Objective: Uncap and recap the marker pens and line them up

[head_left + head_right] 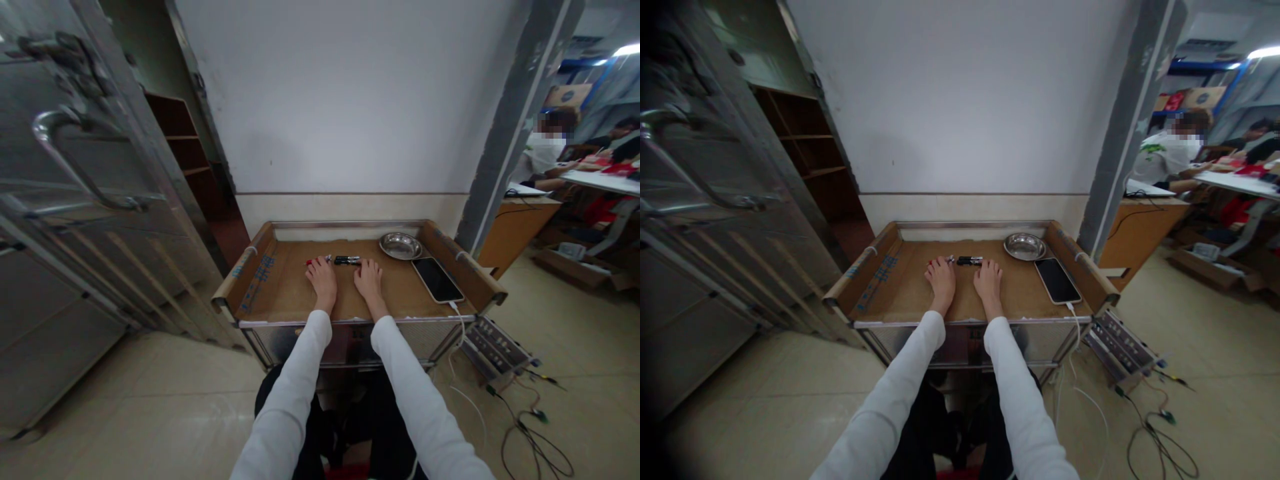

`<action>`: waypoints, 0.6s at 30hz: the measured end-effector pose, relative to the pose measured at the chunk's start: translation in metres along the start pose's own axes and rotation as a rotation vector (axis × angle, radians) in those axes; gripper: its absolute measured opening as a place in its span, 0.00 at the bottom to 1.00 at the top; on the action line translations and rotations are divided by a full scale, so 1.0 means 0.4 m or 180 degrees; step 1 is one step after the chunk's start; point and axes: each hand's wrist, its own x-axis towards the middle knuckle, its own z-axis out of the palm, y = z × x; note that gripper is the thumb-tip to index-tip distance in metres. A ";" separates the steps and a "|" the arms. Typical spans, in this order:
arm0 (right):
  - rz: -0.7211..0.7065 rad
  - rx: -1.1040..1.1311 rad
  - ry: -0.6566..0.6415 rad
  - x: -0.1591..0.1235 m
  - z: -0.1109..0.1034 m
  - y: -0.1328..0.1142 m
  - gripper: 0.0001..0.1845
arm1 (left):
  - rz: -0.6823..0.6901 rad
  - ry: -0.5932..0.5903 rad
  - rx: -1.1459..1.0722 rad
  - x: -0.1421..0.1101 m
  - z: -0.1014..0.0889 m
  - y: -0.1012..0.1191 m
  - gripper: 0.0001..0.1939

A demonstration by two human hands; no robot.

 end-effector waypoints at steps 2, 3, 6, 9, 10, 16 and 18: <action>-0.0044 0.0086 0.0070 0.001 0.000 -0.002 0.19 | 0.0261 -0.0166 -0.0216 0.005 -0.001 0.000 0.15; -0.0079 0.0136 0.0107 0.001 0.000 -0.003 0.21 | 0.0437 -0.0264 -0.0342 0.007 -0.001 0.000 0.15; -0.0231 0.0237 0.0154 0.001 -0.004 -0.004 0.25 | 0.1003 -0.0482 -0.0685 0.008 0.000 0.000 0.12; -0.0333 0.0161 0.0032 0.001 -0.006 -0.002 0.21 | 0.1389 -0.0621 -0.1068 0.007 0.002 0.001 0.09; -0.0332 0.0126 -0.0023 0.001 -0.005 -0.001 0.18 | 0.1426 -0.0605 -0.1230 0.007 0.003 0.002 0.08; -0.0347 0.0133 -0.0225 0.008 0.009 0.003 0.14 | 0.1181 -0.0003 -0.2076 0.018 0.016 0.001 0.14; -0.0384 0.0161 -0.0259 0.010 0.012 0.003 0.14 | 0.1083 0.0012 -0.2270 0.021 0.023 -0.002 0.16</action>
